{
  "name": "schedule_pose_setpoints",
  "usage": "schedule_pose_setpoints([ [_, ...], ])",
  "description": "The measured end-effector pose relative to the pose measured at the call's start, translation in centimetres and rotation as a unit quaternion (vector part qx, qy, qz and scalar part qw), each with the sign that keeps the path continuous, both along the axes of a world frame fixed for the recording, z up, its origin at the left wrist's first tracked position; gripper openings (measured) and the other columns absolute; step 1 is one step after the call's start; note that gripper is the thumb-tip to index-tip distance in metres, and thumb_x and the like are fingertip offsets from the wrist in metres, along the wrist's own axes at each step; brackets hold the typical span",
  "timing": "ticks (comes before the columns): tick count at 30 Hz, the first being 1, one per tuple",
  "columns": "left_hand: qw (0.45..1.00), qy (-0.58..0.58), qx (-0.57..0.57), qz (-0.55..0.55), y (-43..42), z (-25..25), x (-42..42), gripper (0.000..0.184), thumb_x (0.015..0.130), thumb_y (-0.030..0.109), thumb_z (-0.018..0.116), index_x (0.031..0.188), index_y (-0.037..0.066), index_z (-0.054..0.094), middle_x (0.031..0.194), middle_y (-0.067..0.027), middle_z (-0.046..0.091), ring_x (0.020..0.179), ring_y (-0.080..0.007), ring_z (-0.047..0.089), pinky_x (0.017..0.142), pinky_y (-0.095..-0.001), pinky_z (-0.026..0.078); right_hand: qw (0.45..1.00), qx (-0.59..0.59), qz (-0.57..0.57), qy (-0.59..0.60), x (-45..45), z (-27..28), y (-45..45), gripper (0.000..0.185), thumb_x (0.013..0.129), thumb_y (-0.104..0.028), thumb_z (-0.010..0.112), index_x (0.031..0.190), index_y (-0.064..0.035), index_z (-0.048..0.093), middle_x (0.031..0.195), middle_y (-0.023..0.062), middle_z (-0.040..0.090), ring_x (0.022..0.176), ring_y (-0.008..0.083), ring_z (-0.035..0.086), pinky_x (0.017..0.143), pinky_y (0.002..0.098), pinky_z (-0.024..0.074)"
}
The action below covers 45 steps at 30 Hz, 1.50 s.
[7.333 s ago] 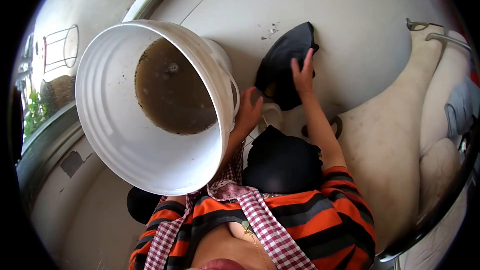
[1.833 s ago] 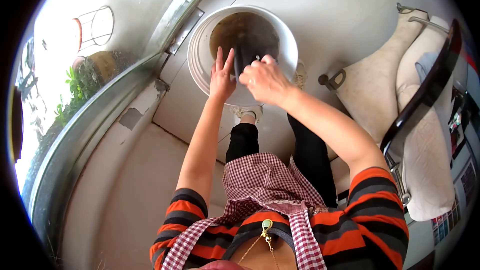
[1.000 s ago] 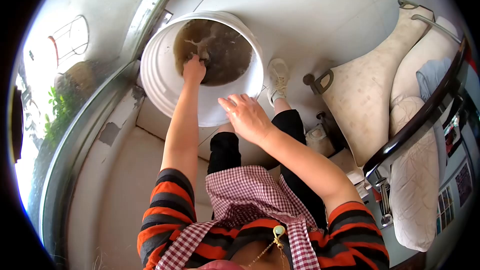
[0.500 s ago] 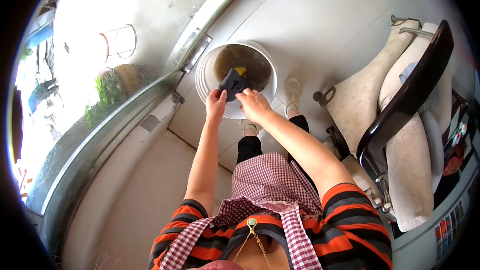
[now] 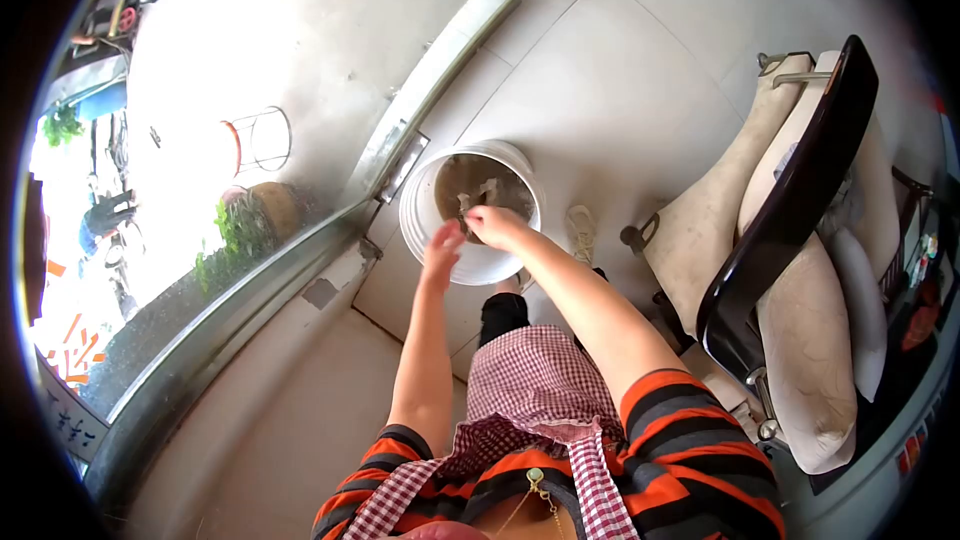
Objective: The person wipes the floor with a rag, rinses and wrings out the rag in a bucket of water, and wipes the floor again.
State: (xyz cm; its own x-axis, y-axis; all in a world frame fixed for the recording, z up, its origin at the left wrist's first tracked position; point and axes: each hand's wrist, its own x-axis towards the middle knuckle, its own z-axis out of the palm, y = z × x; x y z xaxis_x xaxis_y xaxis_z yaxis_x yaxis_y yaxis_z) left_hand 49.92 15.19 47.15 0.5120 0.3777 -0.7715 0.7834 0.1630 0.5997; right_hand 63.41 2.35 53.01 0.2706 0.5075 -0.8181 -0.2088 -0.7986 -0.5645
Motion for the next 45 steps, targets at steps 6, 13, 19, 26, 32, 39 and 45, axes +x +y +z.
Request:
schedule_pose_setpoints([
  [6,0.984,-0.102,-0.143,0.03,0.6,1.8,1.8,0.038,0.086,0.013,0.058,0.123,0.009,0.052,0.115,-0.0035,0.059,0.105,-0.0179,0.056,0.09,-0.0329,0.041,0.958,0.236,-0.156,0.038,-1.5,-4.9,0.7,0.034,0.084,-0.029,0.062,0.112,-0.0102,0.06,0.104,0.007,0.065,0.094,0.0209,0.063,0.078,0.0344,0.0487],
  [13,0.904,-0.058,0.224,-0.36,2.5,1.0,-0.3,0.036,0.08,0.013,0.063,0.115,0.008,0.057,0.108,-0.0107,0.06,0.096,-0.024,0.06,0.081,-0.0334,0.047,0.893,0.067,-0.129,-0.425,-1.8,-6.3,-1.3,0.015,0.085,-0.016,0.057,0.096,-0.0089,0.063,0.082,0.0082,0.067,0.072,0.0235,0.065,0.063,0.0338,0.0508],
  [19,0.935,-0.017,0.215,-0.281,3.6,0.8,-1.7,0.023,0.077,0.011,0.064,0.099,0.006,0.06,0.092,-0.0104,0.06,0.079,-0.0238,0.061,0.068,-0.0359,0.049,0.857,-0.1,-0.325,-0.387,-0.8,-14.7,-5.2,0.027,0.083,-0.022,0.061,0.108,-0.012,0.056,0.1,0.0123,0.058,0.091,0.03,0.058,0.079,0.0397,0.0473],
  [26,0.944,-0.024,0.237,-0.227,1.1,-1.5,-1.0,0.029,0.068,-0.002,0.056,0.094,0.009,0.06,0.098,-0.0097,0.059,0.091,-0.0315,0.058,0.076,-0.0398,0.048,0.901,0.173,-0.158,-0.365,-2.6,-10.3,0.6,0.018,0.074,0.001,0.062,0.076,-0.0058,0.046,0.067,0.0094,0.052,0.059,0.0284,0.054,0.055,0.0378,0.0445],
  [32,0.933,0.014,0.21,-0.292,0.7,-4.8,-0.2,0.042,0.067,0.008,0.064,0.108,0.007,0.059,0.107,-0.0134,0.057,0.103,-0.0333,0.054,0.087,-0.0397,0.046,0.964,0.023,0.156,-0.215,-6.0,-20.7,-1.0,0.06,0.071,-0.011,0.072,0.126,-0.0211,0.049,0.121,0.0126,0.05,0.11,0.0341,0.051,0.091,0.0429,0.0448],
  [39,0.94,-0.006,0.224,-0.257,1.4,-11.4,-1.3,0.034,0.075,0.014,0.064,0.107,0.005,0.059,0.107,-0.0165,0.058,0.097,-0.0318,0.058,0.085,-0.0385,0.047,0.894,-0.091,0.307,-0.313,-5.4,-26.6,1.7,0.054,0.08,-0.016,0.056,0.131,-0.0302,0.046,0.139,0.0009,0.041,0.131,0.0228,0.032,0.102,0.0517,0.026],
  [45,0.97,0.031,0.157,-0.181,0.9,-13.5,-2.8,0.035,0.078,0.016,0.063,0.11,0.003,0.058,0.107,-0.0178,0.058,0.098,-0.0306,0.056,0.086,-0.0367,0.045,0.891,-0.226,0.36,-0.163,-7.6,-30.2,1.5,0.068,0.073,-0.033,0.072,0.132,-0.0253,0.04,0.13,0.0054,0.048,0.124,0.0274,0.04,0.102,0.0524,0.0264],
])
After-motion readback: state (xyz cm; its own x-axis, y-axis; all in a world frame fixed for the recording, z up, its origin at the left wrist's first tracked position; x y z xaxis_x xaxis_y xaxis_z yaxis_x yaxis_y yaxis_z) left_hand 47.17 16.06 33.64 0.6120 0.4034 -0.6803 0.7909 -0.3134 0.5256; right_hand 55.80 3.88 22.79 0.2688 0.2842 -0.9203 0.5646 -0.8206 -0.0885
